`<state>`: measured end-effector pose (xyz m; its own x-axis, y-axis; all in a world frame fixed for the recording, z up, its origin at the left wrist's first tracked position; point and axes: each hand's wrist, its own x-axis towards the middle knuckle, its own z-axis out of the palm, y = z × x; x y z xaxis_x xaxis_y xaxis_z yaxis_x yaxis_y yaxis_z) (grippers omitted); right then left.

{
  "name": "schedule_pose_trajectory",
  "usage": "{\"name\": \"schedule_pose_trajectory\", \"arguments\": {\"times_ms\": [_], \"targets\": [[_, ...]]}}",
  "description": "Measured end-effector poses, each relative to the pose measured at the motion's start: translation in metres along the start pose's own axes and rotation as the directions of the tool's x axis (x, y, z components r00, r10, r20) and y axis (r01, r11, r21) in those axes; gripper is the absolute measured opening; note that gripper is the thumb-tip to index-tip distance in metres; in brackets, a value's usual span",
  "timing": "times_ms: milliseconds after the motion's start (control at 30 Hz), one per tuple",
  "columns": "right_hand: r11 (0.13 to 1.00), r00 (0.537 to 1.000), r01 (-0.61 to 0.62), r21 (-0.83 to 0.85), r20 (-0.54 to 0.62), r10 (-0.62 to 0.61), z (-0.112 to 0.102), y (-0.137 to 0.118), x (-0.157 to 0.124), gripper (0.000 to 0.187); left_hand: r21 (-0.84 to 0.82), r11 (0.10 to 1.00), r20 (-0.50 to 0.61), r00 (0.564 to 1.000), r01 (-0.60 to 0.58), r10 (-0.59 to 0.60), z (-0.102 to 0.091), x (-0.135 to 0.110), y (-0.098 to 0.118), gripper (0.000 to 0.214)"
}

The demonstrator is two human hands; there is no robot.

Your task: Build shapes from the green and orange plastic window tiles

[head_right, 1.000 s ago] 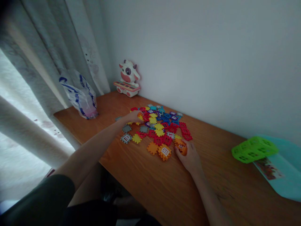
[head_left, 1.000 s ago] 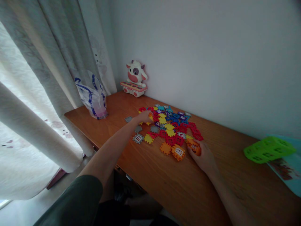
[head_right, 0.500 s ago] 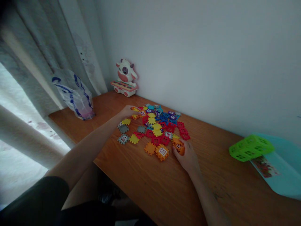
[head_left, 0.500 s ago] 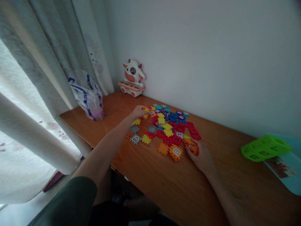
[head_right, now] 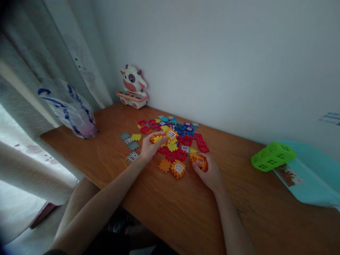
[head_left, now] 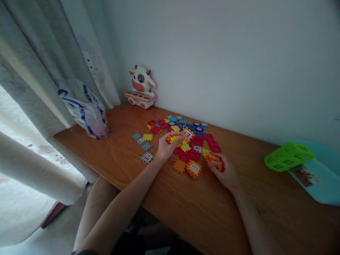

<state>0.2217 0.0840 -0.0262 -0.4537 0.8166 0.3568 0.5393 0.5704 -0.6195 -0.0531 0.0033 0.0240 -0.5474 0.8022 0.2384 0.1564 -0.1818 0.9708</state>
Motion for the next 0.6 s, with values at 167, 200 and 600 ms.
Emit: {"name": "schedule_pose_trajectory", "arguments": {"times_ms": [167,200,600], "targets": [[0.998,0.997,0.007,0.069,0.078,-0.012,-0.005,-0.001,-0.001,0.045,-0.227,0.967,0.043,0.993,0.114,-0.107,0.015,-0.027,-0.013,0.05],[0.997,0.996,0.001,0.081,0.088,-0.008,-0.006,-0.001,-0.002,0.044,-0.277,0.95,0.048,0.989,0.147,-0.139,0.016,-0.029,-0.014,0.052],[0.936,0.975,0.217,-0.276,0.111,-0.193,-0.023,-0.011,-0.02,0.044,-0.27,0.962,0.151,0.988,0.035,0.006,0.019,-0.044,-0.017,0.033]]}}
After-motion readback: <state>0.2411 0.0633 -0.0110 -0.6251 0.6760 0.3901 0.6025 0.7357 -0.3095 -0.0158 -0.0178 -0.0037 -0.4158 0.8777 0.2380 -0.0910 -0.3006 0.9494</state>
